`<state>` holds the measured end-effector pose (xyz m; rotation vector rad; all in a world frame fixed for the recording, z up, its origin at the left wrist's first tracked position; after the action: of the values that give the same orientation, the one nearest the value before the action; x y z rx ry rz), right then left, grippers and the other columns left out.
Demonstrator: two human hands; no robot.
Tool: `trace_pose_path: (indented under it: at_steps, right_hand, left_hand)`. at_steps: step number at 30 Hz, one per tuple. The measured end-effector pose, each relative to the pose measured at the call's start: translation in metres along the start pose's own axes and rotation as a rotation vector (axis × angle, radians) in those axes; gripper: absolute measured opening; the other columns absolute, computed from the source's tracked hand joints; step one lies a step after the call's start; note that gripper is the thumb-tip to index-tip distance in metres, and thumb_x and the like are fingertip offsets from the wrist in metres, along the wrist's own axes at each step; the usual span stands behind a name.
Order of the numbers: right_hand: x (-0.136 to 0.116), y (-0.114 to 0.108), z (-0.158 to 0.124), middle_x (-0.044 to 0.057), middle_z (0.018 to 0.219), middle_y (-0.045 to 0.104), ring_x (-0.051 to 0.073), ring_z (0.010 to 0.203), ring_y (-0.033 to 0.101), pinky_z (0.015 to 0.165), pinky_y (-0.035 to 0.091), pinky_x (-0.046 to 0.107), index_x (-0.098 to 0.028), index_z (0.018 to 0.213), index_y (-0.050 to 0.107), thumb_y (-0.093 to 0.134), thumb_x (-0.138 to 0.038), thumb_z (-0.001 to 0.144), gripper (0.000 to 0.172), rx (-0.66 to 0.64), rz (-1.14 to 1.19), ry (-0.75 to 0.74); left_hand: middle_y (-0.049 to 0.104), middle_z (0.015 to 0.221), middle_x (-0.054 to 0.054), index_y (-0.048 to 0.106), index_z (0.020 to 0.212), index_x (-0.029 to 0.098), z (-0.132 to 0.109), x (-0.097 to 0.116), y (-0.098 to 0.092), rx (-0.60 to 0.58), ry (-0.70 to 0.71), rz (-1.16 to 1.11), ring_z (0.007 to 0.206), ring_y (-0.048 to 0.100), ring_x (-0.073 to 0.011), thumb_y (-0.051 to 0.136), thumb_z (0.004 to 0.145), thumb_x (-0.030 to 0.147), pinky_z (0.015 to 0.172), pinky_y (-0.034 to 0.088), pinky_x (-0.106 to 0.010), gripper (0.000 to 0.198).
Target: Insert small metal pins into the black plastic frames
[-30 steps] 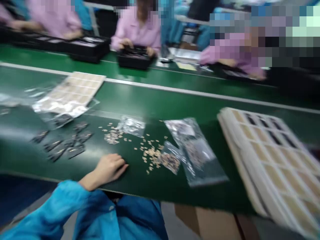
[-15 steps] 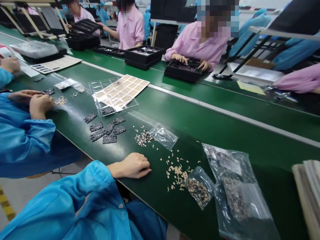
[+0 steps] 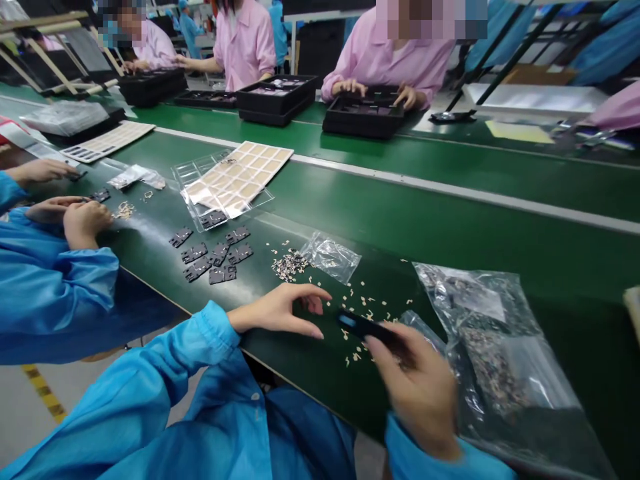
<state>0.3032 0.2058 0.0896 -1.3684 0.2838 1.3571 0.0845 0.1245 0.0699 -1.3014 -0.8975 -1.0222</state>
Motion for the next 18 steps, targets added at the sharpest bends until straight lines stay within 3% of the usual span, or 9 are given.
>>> trace_pose_path:
  at_steps: [2, 5, 8, 12, 14, 18]
  right_hand:
    - [0.004, 0.038, 0.014, 0.003, 0.072, 0.067, 0.018, 0.061, 0.067, 0.054, 0.058, 0.031, -0.021, 0.089, 0.065, 0.064, -0.051, 0.083, 0.030, -0.042, 0.110, -0.002]
    - [0.007, 0.072, 0.028, 0.004, 0.076, 0.071, 0.019, 0.062, 0.070, 0.055, 0.060, 0.030, -0.021, 0.093, 0.063, 0.063, -0.046, 0.085, 0.026, -0.091, 0.209, -0.021]
    - [0.008, 0.076, 0.029, 0.007, 0.091, 0.072, 0.021, 0.075, 0.072, 0.065, 0.062, 0.033, -0.022, 0.107, 0.060, 0.062, -0.036, 0.087, 0.024, -0.052, 0.094, -0.122]
    - [0.002, 0.072, 0.026, 0.014, 0.116, 0.066, 0.029, 0.104, 0.067, 0.086, 0.059, 0.044, -0.022, 0.130, 0.051, 0.067, -0.029, 0.084, 0.049, -0.016, -0.261, -0.475]
    - [-0.001, 0.072, 0.026, 0.014, 0.114, 0.068, 0.029, 0.102, 0.068, 0.086, 0.059, 0.044, -0.022, 0.135, 0.048, 0.066, -0.027, 0.085, 0.053, -0.028, -0.366, -0.578]
    - [-0.003, 0.073, 0.027, 0.014, 0.105, 0.070, 0.026, 0.092, 0.070, 0.077, 0.060, 0.039, -0.018, 0.133, 0.050, 0.063, -0.024, 0.088, 0.047, -0.051, -0.425, -0.599]
  left_hand:
    - [0.069, 0.087, -0.004, 0.064, 0.108, 0.013, 0.003, -0.006, -0.004, 0.022, -0.047, -0.226, 0.078, 0.065, -0.0139, 0.081, 0.070, 0.034, 0.074, 0.051, -0.025, 0.046]
    - [0.068, 0.077, -0.003, 0.067, 0.088, 0.011, 0.004, -0.017, -0.007, 0.036, -0.131, -0.420, 0.065, 0.062, -0.0111, 0.074, 0.075, 0.037, 0.065, 0.050, -0.024, 0.030]
    - [0.066, 0.068, -0.001, 0.067, 0.080, 0.011, 0.002, -0.021, -0.008, 0.047, -0.187, -0.415, 0.059, 0.058, -0.0093, 0.072, 0.076, 0.033, 0.058, 0.046, -0.021, 0.023]
    - [0.061, 0.063, 0.001, 0.069, 0.081, 0.011, 0.000, -0.018, -0.009, 0.094, -0.223, -0.306, 0.057, 0.052, -0.0081, 0.067, 0.077, 0.027, 0.054, 0.039, -0.019, 0.018]
    - [0.061, 0.065, 0.001, 0.069, 0.081, 0.011, 0.000, -0.015, -0.009, 0.099, -0.213, -0.237, 0.059, 0.050, -0.0085, 0.065, 0.078, 0.027, 0.056, 0.040, -0.019, 0.017]
    - [0.055, 0.062, 0.002, 0.064, 0.071, 0.011, -0.001, -0.011, -0.009, 0.092, -0.184, -0.098, 0.059, 0.046, -0.0084, 0.061, 0.079, 0.028, 0.056, 0.038, -0.020, 0.019]
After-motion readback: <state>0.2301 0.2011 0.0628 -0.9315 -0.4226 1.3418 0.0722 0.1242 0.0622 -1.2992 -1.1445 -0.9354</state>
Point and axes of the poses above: each hand's wrist, its own z-axis towards the middle knuckle, its own y-axis out of the palm, x = y × z, the point moved 2 cm from there along z, towards the middle knuckle
